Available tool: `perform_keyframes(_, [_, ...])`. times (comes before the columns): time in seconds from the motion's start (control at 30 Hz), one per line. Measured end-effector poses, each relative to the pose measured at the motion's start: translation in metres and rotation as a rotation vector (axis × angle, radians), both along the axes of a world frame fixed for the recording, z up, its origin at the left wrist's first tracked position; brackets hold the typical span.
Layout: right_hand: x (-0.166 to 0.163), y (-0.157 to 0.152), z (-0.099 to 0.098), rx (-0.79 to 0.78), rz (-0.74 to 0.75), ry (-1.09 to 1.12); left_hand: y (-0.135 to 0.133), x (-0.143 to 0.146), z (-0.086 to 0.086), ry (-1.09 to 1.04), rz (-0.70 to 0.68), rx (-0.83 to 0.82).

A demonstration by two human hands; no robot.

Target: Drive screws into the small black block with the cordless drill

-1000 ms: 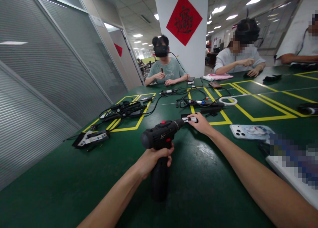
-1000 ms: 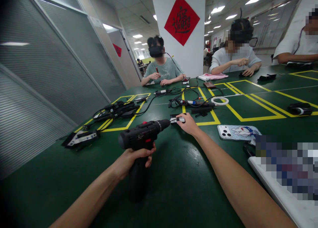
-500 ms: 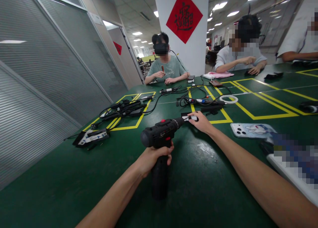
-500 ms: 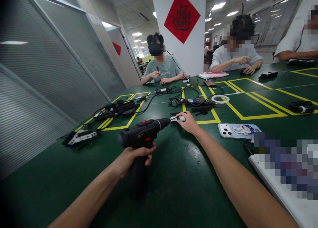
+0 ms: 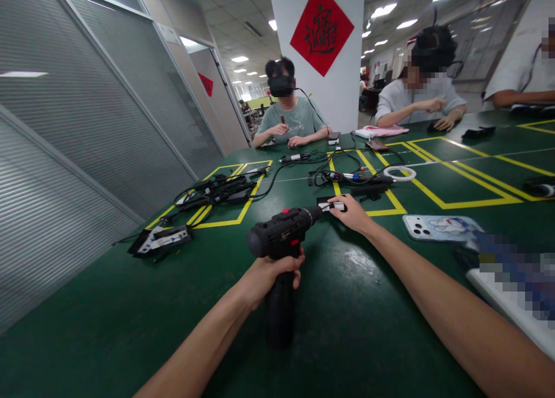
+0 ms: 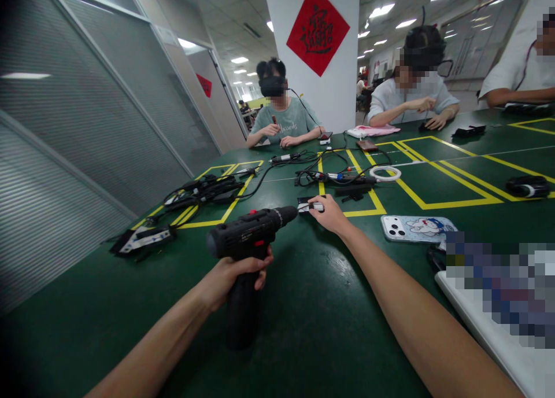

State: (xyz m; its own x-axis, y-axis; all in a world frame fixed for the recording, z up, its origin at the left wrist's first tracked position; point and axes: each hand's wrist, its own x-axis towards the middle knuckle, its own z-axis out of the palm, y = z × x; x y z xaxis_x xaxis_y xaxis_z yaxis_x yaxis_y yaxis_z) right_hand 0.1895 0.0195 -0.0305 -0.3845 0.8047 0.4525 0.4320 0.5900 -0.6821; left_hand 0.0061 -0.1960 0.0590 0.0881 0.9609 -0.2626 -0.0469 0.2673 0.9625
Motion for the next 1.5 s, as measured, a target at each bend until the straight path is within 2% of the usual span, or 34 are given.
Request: perform_keyframes(1.5, [0.0005, -0.0001, -0.0002, 0.006, -0.006, -0.016, 0.0008, -0.0015, -0.004, -0.017, -0.033, 0.028])
